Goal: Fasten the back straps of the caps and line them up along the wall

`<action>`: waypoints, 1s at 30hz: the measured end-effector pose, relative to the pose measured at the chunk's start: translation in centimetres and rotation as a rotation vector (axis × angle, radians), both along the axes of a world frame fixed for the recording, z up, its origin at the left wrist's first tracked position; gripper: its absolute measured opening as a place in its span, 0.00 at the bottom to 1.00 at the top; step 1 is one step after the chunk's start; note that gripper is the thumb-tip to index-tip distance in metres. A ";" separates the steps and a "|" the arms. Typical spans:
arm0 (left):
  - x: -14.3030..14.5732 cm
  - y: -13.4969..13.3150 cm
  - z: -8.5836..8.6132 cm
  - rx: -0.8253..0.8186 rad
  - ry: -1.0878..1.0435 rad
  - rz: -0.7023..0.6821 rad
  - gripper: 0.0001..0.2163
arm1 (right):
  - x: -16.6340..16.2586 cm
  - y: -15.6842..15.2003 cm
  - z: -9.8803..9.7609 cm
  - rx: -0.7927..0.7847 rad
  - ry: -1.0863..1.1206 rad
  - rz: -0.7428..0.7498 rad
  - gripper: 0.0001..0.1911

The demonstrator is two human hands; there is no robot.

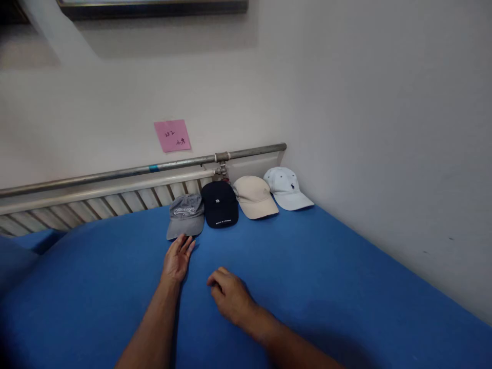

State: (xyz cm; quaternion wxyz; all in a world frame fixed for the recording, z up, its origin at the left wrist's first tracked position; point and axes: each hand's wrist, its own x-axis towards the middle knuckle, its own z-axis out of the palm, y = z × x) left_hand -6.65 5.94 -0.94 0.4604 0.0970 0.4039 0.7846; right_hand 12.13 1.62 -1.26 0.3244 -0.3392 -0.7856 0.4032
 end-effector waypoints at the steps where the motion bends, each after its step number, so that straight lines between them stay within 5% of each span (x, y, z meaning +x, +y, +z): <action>1: 0.0 0.5 0.0 -0.001 -0.005 0.005 0.05 | 0.0 0.0 -0.1 0.010 -0.004 0.003 0.12; 23: 0.8 0.3 0.1 0.021 0.024 -0.180 0.06 | -0.5 0.7 -1.0 0.136 0.036 -0.038 0.13; 30: 3.8 -5.7 0.8 -0.045 0.016 -0.170 0.06 | 0.0 0.6 -0.6 0.104 0.053 0.044 0.09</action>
